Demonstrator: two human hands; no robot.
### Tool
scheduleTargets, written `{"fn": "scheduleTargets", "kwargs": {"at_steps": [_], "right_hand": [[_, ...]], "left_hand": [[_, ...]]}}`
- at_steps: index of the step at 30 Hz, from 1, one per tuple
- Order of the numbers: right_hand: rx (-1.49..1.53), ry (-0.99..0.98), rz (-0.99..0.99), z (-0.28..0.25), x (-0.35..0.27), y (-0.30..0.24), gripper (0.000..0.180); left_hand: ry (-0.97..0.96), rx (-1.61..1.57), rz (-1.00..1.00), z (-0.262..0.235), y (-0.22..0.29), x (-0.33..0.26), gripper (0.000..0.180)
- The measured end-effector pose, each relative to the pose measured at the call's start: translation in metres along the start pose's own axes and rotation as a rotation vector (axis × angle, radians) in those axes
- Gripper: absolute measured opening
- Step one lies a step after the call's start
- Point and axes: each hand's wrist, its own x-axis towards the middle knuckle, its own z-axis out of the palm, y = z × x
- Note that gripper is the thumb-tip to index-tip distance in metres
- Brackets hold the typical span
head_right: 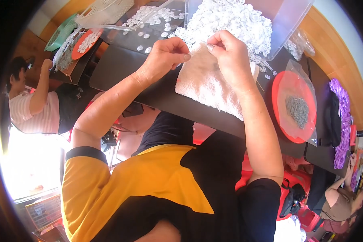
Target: Assembling small white plastic components by hand.
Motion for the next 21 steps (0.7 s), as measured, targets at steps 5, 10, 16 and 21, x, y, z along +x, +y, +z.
{"fn": "scheduleTargets", "kwargs": {"at_steps": [5, 10, 16, 21], "right_hand": [[0.155, 0.003, 0.110, -0.005, -0.003, 0.001, 0.006], [0.103, 0.033, 0.046, -0.011, -0.008, -0.005, 0.014], [0.005, 0.005, -0.097, -0.013, -0.008, -0.012, 0.029], [-0.062, -0.021, -0.207, -0.014, -0.007, -0.003, 0.033]], "left_hand": [[0.047, 0.201, 0.221, 0.015, -0.001, 0.016, 0.012], [-0.066, -0.110, -0.123, 0.012, 0.044, 0.026, 0.018], [-0.223, -0.254, -0.195, 0.014, 0.043, 0.033, 0.018], [-0.260, -0.330, -0.285, 0.015, 0.041, 0.036, 0.017]]}}
